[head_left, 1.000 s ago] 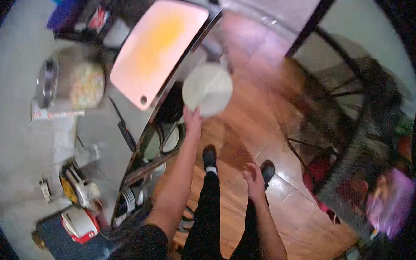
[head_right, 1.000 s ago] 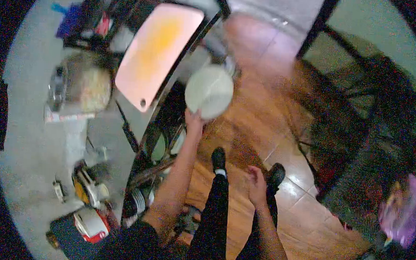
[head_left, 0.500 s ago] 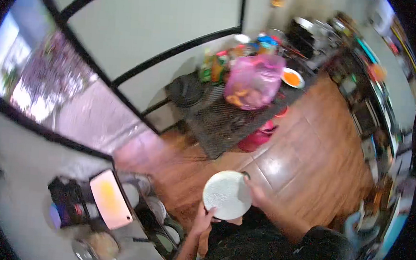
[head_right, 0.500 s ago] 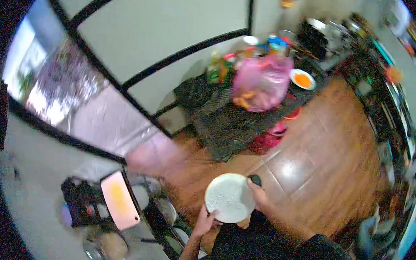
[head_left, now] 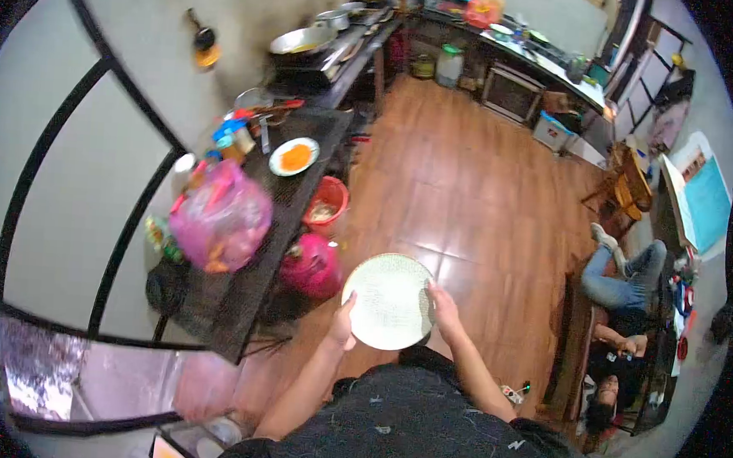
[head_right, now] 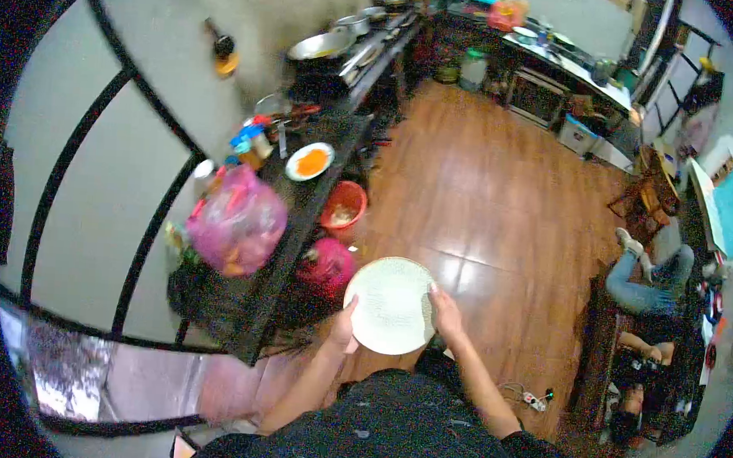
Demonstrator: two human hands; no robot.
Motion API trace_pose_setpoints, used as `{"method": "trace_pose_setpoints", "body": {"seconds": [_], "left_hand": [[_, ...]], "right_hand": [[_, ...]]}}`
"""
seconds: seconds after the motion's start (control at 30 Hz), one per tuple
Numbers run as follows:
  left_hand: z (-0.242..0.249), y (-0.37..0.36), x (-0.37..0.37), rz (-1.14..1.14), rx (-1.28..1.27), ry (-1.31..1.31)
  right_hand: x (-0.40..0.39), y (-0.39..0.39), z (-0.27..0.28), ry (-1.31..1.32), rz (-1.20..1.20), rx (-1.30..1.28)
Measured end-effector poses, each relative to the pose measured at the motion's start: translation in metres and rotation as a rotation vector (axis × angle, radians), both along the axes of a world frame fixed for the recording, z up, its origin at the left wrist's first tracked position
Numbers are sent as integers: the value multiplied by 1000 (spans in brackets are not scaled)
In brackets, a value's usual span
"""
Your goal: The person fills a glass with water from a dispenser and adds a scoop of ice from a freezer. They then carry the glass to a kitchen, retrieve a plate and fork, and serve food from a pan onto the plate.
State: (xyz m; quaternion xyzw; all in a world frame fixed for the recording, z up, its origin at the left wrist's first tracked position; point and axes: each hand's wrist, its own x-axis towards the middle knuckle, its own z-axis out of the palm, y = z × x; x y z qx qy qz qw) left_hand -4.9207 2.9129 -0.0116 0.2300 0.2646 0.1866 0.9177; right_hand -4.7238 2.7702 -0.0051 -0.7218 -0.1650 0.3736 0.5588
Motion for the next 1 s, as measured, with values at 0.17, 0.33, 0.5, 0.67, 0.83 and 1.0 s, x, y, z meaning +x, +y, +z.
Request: {"method": "trace_pose_setpoints", "body": {"seconds": [0.17,0.33,0.5,0.67,0.83,1.0], "left_hand": [[23,14,158,-119,50,10],[63,60,273,-172,177,-109],[52,125,411,-190,55,-262],[24,206,566,-262,-27,-189],[49,270,767,-401,48,-189],[61,296,960,-584,12,-224]], "right_hand": [[158,-14,-29,-131,-78,-49],[262,27,-7,79,-280,153],[385,95,22,96,-248,179],[541,155,44,159,-54,218],[705,168,64,-77,-182,184],[823,143,64,-7,-534,420]]}}
